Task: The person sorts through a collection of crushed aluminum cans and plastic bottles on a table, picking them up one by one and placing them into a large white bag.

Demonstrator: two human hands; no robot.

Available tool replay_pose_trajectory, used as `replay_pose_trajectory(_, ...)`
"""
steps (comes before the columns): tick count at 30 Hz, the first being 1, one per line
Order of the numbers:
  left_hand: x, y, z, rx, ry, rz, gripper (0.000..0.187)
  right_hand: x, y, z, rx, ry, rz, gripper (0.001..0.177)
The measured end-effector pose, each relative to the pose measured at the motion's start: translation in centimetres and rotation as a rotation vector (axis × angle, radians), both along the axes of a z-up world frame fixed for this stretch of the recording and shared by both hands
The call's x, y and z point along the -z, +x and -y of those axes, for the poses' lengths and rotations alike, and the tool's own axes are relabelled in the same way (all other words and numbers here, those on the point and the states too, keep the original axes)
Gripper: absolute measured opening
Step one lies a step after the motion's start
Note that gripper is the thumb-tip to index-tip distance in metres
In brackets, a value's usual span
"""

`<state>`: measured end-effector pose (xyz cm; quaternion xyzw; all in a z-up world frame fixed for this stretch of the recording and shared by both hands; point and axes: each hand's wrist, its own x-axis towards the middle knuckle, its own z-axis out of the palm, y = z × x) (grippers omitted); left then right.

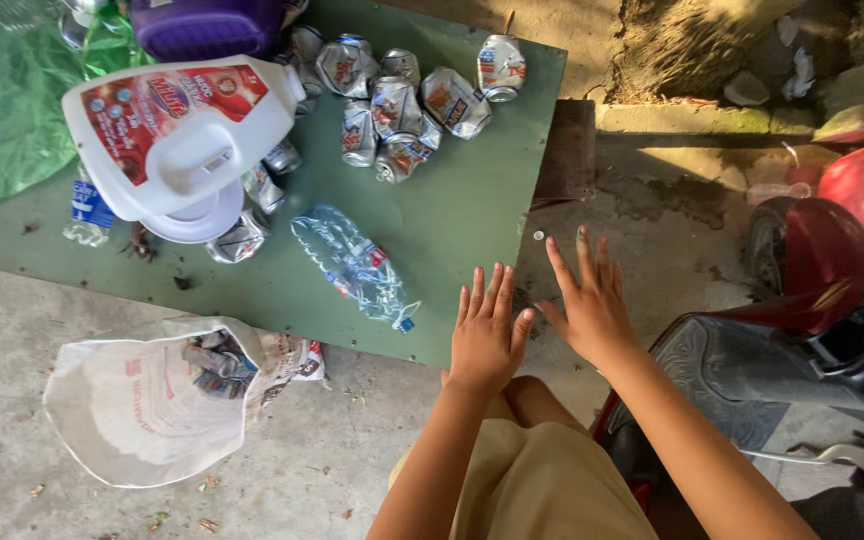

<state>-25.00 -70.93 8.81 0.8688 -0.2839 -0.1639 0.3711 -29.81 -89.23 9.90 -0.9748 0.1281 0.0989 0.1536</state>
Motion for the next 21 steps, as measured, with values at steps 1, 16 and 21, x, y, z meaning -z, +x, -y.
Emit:
replay_pose_trajectory(1, -0.1, 0.1, 0.4, -0.003, -0.002, 0.001, 0.067, 0.6, -0.6, 0.9, 0.0, -0.01, -0.028, 0.094)
replay_pose_trajectory(16, -0.3, 2.7, -2.0, -0.22, -0.048, -0.267, 0.063, 10.2, -7.0, 6.1, -0.004, -0.102, -0.166, 0.093)
replay_pose_trajectory(21, 1.5, 6.4, -4.8, -0.224, 0.011, -0.194, 0.073, 12.3, -8.8, 7.5, 0.023, -0.152, -0.222, 0.09)
